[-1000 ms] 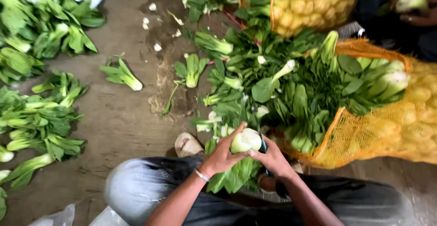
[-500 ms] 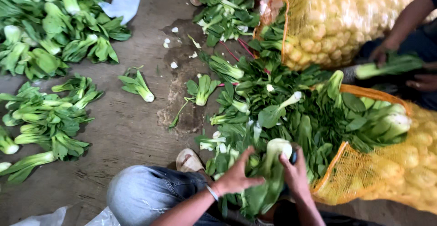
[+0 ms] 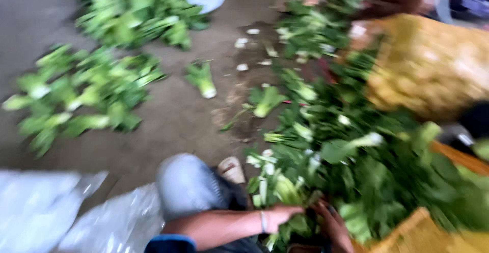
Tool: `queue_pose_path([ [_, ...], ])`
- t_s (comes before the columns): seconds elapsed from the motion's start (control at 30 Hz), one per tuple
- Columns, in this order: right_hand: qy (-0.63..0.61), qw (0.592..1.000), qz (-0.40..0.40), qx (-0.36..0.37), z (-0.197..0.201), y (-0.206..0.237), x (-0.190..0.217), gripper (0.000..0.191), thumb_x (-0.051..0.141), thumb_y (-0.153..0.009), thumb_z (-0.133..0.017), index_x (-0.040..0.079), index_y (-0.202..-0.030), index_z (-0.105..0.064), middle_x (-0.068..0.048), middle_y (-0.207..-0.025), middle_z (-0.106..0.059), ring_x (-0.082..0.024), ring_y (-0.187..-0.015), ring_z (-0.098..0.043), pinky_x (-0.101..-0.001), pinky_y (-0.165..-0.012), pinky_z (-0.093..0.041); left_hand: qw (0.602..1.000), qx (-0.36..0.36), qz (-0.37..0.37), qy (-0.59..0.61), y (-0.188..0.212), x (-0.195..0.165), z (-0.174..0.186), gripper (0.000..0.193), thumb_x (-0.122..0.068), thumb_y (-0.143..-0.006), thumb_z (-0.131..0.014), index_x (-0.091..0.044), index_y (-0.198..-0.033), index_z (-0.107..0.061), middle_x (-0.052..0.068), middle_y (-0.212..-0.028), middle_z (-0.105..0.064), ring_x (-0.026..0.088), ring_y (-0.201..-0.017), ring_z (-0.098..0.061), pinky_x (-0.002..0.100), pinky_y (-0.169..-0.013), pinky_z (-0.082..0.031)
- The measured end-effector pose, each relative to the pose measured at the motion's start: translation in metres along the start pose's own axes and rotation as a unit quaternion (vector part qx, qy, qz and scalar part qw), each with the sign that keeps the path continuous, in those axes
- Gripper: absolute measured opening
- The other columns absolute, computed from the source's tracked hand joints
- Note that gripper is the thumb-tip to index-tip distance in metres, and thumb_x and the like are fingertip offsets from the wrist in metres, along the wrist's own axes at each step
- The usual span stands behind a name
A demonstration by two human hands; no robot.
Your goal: The person sits on the floor among piles of bok choy and uses a small knife to trim root ends and outer leaves from each vegetable, tossing trimmed pieces aside and placing finished vegetables into a separate pile. They repeatedly reach into a large mesh sack to pull out untrimmed vegetables and continue trimming one at a time.
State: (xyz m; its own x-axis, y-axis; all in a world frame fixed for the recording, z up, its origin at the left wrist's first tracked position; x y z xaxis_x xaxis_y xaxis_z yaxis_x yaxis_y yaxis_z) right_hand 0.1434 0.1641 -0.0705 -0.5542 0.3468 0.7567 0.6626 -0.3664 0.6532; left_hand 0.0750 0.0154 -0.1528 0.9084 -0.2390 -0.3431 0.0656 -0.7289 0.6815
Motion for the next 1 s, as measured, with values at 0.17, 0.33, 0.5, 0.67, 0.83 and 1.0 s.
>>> queue_pose_path([
  [0.17,-0.034,0.984,-0.031,0.172,-0.005,-0.015,-0.002,0.062,0.056,-0.103,-0.047,0.007,-0.132,-0.071,0.005,-0.041,-0.038,-0.01,-0.029,-0.025,-0.0316,-0.029,-0.02,0.993,-0.109,0.009,-0.047,-0.023,0.035,0.006,0.047,-0.047,-0.094,-0.07,-0.011,-0.125,-0.067,0.003,-0.117,-0.071,0.016,-0.098,-0.067,0.035,-0.083,-0.055],
  [0.33,-0.024,0.999,-0.014,-0.019,0.001,-0.023,0.01,0.051,0.04,-0.101,-0.05,0.007,-0.141,-0.051,-0.021,-0.11,-0.073,-0.013,-0.037,-0.028,-0.0328,-0.035,-0.023,0.98,-0.16,-0.118,-0.012,0.018,-0.066,0.009,0.06,-0.055,-0.097,-0.057,-0.012,-0.139,-0.055,0.007,-0.134,-0.062,0.019,-0.116,-0.058,0.037,-0.096,-0.046],
  [0.5,-0.027,0.995,0.1,0.01,-0.008,-0.01,0.033,0.042,0.024,-0.104,-0.055,0.004,-0.14,-0.054,-0.017,-0.117,-0.072,-0.004,-0.054,-0.046,-0.0222,-0.046,-0.034,0.831,-0.257,-0.472,0.142,0.163,-0.318,0.047,0.072,-0.053,-0.095,-0.057,-0.005,-0.148,-0.049,0.009,-0.137,-0.062,0.018,-0.123,-0.059,0.04,-0.104,-0.048],
  [0.67,0.077,0.984,0.156,0.047,-0.028,0.004,0.035,0.041,0.025,-0.101,-0.065,0.008,-0.138,-0.064,-0.013,-0.1,-0.069,-0.009,-0.055,-0.044,-0.0295,-0.048,-0.035,0.428,-0.278,-0.852,0.115,0.3,-0.396,0.088,0.079,-0.008,-0.091,-0.07,-0.007,-0.157,-0.029,0.012,-0.137,-0.057,0.02,-0.104,-0.061,0.038,-0.091,-0.052],
  [0.83,0.604,0.782,0.135,-0.076,-0.032,0.005,0.025,0.036,0.049,-0.097,-0.067,0.015,-0.105,-0.076,-0.015,-0.089,-0.075,-0.029,-0.082,-0.071,-0.0435,-0.077,-0.053,0.727,-0.274,-0.594,0.206,0.214,-0.305,0.097,0.044,-0.026,-0.093,-0.065,-0.011,-0.132,-0.053,0.005,-0.114,-0.064,0.018,-0.095,-0.065,0.035,-0.081,-0.054],
  [1.0,0.576,0.793,0.163,-0.115,0.003,0.019,0.011,0.034,0.027,-0.092,-0.062,0.018,-0.125,-0.065,-0.022,-0.108,-0.071,-0.045,-0.095,-0.068,-0.0574,-0.082,-0.053,0.87,-0.121,-0.447,0.17,0.153,-0.244,0.06,0.018,-0.029,-0.097,-0.068,-0.015,-0.108,-0.064,0.001,-0.102,-0.065,0.015,-0.092,-0.065,0.034,-0.084,-0.054],
])
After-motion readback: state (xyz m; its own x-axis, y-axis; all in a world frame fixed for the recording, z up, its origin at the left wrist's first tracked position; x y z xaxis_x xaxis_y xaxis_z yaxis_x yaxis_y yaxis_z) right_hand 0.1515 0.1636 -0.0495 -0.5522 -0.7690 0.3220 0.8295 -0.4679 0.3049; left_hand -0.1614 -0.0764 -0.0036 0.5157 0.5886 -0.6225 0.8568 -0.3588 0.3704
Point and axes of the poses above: each hand's wrist, its own y-axis away from the middle knuckle, its own z-axis out of the back of the hand, x = y × z, the point moved 4 cm from there along -y, towards the middle knuckle
